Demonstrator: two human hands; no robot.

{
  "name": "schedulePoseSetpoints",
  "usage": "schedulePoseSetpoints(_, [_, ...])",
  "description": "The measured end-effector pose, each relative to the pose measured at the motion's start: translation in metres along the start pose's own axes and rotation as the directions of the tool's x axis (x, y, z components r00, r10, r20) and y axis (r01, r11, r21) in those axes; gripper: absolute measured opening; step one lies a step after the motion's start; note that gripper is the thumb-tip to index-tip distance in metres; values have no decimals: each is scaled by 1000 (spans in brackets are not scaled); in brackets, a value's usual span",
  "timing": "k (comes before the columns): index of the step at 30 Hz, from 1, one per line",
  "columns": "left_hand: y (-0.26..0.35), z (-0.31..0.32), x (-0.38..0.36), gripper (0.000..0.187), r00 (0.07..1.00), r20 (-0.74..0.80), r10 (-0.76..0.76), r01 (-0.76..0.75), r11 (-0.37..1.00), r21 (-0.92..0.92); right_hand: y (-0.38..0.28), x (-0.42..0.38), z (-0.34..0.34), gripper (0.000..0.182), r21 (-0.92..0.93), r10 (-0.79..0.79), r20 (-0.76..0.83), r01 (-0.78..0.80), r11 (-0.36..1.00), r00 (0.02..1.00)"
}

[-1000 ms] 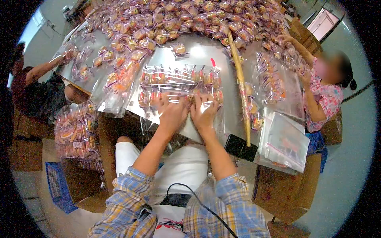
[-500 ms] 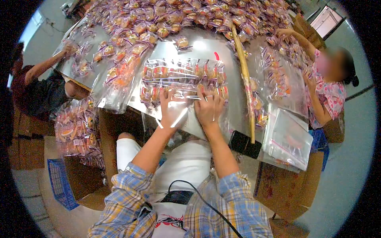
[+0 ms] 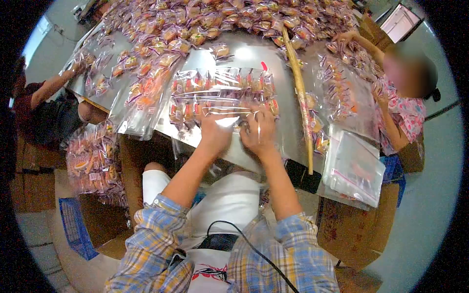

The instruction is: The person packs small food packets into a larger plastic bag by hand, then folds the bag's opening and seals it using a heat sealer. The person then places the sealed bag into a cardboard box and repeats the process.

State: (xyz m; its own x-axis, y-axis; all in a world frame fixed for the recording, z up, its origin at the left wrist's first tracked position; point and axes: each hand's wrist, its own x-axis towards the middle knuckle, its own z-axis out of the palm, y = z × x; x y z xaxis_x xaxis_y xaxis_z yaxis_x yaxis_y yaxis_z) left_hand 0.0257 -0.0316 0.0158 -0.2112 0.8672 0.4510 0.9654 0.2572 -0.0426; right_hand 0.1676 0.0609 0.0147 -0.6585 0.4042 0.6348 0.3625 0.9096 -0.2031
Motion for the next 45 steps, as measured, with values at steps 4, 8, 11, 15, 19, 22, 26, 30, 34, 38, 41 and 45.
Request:
schedulePoseSetpoints(4, [10,6,6,53,998,-10,-65,62,979,-192,18,1,-18,66,-64,-32,95,38,997,995])
schedulePoseSetpoints(8, [25,0,9,56,991,-3,-136,133,977,-167,13,3,-21,59,-99,-9,180,27,995,984])
schedulePoseSetpoints(11, [30,9,14,46,987,12,-161,161,981,-110,20,1,-12,56,-145,38,175,-13,989,984])
schedulePoseSetpoints(15, [23,27,8,42,986,-93,-141,123,977,-175,14,7,12,49,-282,112,67,-89,955,991])
schedulePoseSetpoints(19, [24,19,6,48,988,-76,-137,125,981,-150,10,6,32,41,-457,166,70,-116,882,984])
schedulePoseSetpoints(22, [23,21,8,53,994,-21,-108,105,987,-121,17,11,44,41,-367,152,-6,-143,919,988])
schedulePoseSetpoints(26, [14,33,5,71,996,70,-51,58,993,-105,22,15,43,45,-295,146,-32,-149,944,989])
schedulePoseSetpoints(30, [13,24,2,64,1000,16,-6,6,1000,-1,15,6,38,45,-138,224,-33,-227,964,974])
schedulePoseSetpoints(34, [3,-1,12,65,994,103,-36,48,993,-110,-35,-41,-12,64,-35,268,55,-266,963,962])
schedulePoseSetpoints(38, [19,-25,18,73,999,5,-42,42,999,-31,-49,-77,-7,65,-99,379,164,-367,925,911])
schedulePoseSetpoints(41, [18,30,14,71,980,-164,110,-120,992,-47,-48,-92,4,59,-198,340,294,-291,936,893])
schedulePoseSetpoints(45, [43,-1,13,62,989,-32,147,-150,980,-134,-57,-87,-6,52,-166,364,295,-328,930,883])
